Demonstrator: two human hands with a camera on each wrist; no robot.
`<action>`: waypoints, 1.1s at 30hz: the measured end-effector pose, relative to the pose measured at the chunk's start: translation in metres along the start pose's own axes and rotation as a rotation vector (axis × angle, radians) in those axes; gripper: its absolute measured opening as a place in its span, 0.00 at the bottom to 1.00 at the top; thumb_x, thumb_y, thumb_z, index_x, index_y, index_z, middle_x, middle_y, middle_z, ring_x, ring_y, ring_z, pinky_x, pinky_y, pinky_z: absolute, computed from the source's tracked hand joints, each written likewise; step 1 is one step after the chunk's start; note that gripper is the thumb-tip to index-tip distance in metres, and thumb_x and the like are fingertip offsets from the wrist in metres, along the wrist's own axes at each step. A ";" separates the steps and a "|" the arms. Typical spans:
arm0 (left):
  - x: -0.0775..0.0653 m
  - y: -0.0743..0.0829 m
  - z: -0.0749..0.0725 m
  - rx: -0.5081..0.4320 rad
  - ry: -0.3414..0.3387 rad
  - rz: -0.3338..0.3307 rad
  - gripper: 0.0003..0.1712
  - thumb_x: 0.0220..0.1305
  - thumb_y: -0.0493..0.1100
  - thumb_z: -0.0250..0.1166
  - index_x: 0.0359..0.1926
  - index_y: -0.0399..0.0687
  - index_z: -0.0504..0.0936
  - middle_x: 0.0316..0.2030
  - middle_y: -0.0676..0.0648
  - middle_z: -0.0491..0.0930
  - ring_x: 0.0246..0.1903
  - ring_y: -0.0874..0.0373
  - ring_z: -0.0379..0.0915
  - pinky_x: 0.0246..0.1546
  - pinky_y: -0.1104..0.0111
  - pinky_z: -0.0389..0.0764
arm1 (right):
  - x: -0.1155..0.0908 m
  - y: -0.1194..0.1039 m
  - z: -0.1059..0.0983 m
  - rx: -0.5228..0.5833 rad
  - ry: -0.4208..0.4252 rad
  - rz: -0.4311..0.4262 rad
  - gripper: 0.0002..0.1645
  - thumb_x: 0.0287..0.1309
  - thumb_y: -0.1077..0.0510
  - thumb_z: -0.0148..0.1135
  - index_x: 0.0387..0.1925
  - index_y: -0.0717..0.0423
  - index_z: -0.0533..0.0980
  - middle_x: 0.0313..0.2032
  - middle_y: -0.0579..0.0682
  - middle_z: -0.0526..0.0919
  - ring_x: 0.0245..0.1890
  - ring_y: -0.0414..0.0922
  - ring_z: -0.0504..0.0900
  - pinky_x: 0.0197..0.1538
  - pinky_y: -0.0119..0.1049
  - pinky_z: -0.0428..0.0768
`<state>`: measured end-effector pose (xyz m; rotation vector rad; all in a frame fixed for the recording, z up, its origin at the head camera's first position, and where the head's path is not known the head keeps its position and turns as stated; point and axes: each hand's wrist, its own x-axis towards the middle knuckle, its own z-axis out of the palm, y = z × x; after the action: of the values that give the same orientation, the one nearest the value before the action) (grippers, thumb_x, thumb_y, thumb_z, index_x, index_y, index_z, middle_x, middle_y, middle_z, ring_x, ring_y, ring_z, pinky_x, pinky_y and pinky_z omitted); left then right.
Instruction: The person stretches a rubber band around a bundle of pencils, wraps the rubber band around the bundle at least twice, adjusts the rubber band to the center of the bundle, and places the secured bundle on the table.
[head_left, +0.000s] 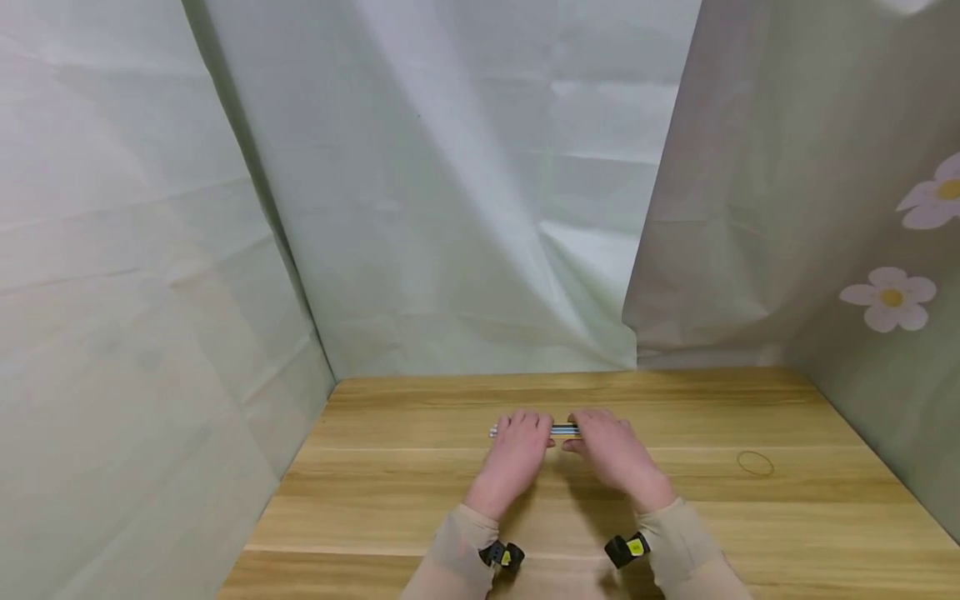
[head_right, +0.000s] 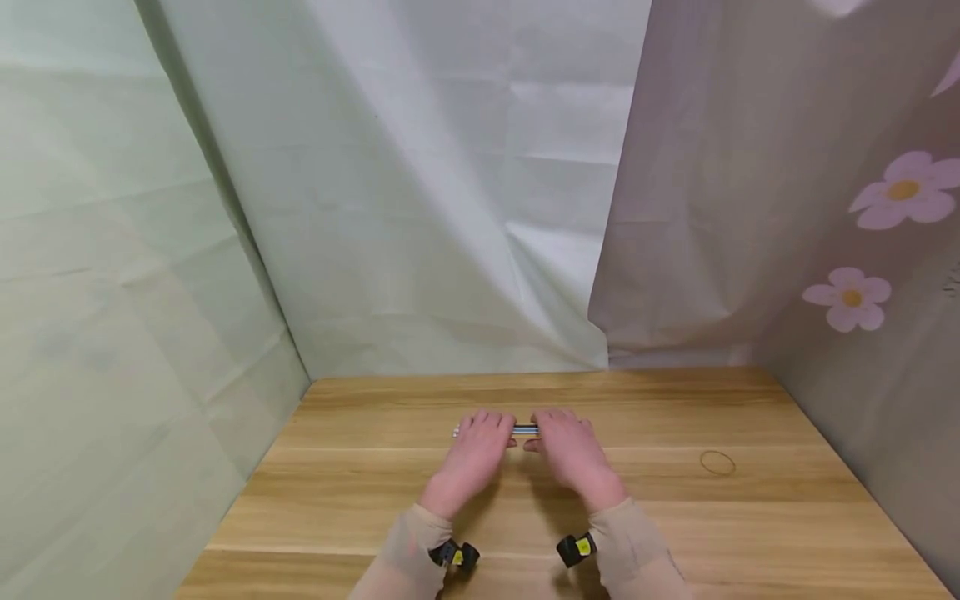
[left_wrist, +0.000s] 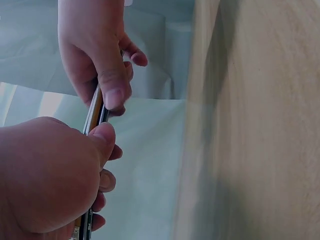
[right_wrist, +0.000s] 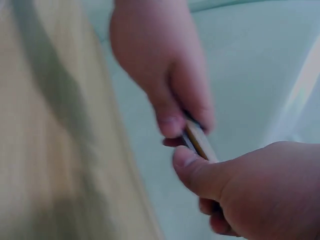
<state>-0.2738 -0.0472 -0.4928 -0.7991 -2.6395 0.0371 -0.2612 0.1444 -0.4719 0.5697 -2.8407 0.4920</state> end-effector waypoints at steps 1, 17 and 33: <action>0.000 -0.001 -0.001 -0.005 0.007 0.000 0.12 0.79 0.53 0.61 0.50 0.51 0.78 0.43 0.52 0.82 0.42 0.57 0.72 0.40 0.65 0.67 | 0.000 0.002 -0.003 0.031 -0.009 0.003 0.16 0.67 0.52 0.74 0.46 0.57 0.79 0.39 0.49 0.84 0.44 0.54 0.84 0.43 0.55 0.81; 0.000 -0.014 -0.012 -0.120 -0.008 -0.058 0.09 0.81 0.50 0.60 0.44 0.51 0.75 0.40 0.52 0.79 0.42 0.54 0.71 0.41 0.62 0.67 | -0.014 0.026 -0.037 0.227 -0.220 0.169 0.51 0.73 0.46 0.69 0.78 0.74 0.57 0.70 0.72 0.72 0.72 0.68 0.70 0.71 0.64 0.68; -0.002 -0.011 -0.018 -0.065 -0.013 -0.019 0.08 0.79 0.48 0.63 0.50 0.51 0.76 0.40 0.51 0.81 0.41 0.56 0.73 0.39 0.64 0.67 | -0.012 0.006 -0.024 0.155 -0.200 0.183 0.55 0.72 0.45 0.70 0.79 0.77 0.53 0.75 0.77 0.61 0.76 0.70 0.63 0.73 0.64 0.65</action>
<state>-0.2719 -0.0586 -0.4755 -0.7982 -2.6727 -0.0492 -0.2493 0.1621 -0.4547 0.4070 -3.0818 0.7303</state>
